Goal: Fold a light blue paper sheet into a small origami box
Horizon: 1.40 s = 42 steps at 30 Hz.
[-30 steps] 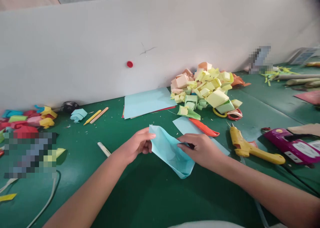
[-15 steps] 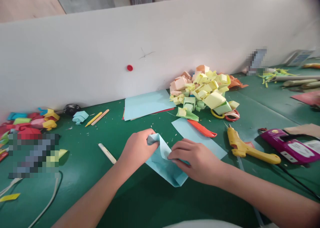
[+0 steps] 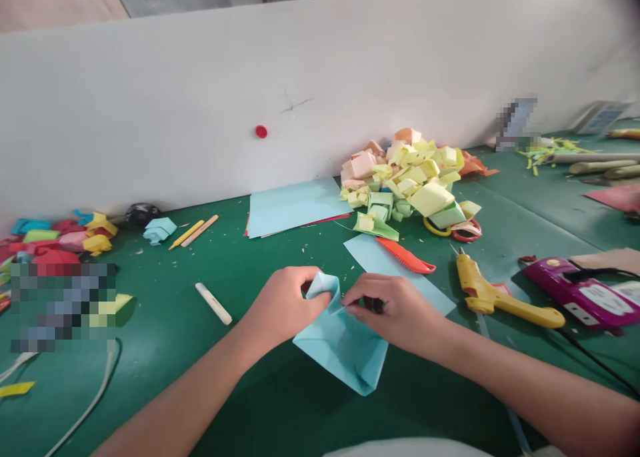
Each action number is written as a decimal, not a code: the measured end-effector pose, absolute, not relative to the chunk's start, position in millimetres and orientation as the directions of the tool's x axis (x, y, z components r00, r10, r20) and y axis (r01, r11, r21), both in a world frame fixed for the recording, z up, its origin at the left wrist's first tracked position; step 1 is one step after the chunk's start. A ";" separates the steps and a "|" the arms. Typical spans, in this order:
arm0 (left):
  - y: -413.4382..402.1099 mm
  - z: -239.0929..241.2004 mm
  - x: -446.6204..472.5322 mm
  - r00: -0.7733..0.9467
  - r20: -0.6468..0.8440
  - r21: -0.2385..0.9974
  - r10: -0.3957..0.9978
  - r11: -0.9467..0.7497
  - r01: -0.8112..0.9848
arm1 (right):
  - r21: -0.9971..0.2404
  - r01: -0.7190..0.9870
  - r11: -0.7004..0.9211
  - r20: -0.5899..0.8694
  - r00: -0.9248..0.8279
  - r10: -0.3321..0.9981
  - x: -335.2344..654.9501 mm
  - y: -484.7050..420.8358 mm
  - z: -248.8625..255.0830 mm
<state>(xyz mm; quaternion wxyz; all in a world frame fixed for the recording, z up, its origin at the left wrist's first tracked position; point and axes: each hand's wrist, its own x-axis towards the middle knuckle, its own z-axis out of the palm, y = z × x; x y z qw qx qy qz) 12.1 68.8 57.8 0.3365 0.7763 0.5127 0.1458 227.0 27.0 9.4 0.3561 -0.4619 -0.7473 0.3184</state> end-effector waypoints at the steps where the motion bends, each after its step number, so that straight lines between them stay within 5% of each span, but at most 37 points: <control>1: 68.8 57.4 12.3 0.451 -0.133 0.681 0.883 -0.249 0.688 | -0.810 0.462 0.361 0.227 -0.320 0.920 227.5 27.7 10.0; 7: 76.8 52.3 10.7 0.431 -0.217 0.706 0.876 -0.164 0.689 | -0.878 0.424 0.222 0.119 -0.255 0.960 232.7 33.9 14.4; 14: 92.5 34.1 6.8 0.351 -0.143 0.681 0.925 -0.165 0.713 | -0.904 0.372 0.211 0.167 -0.149 0.975 234.1 34.5 16.7; 25: 74.9 38.8 15.4 0.438 -0.057 0.709 0.897 -0.272 0.650 | -0.723 0.540 0.431 0.302 -0.313 0.900 231.4 34.5 7.8; 35: 54.5 47.1 24.9 0.548 -0.050 0.733 0.835 -0.342 0.588 | -0.862 0.474 0.182 0.129 -0.142 0.981 232.0 43.0 2.4; 42: 61.3 36.9 25.3 0.499 0.106 0.658 0.860 -0.437 0.614 | -0.879 0.459 0.127 0.009 -0.252 0.968 234.7 49.0 -0.2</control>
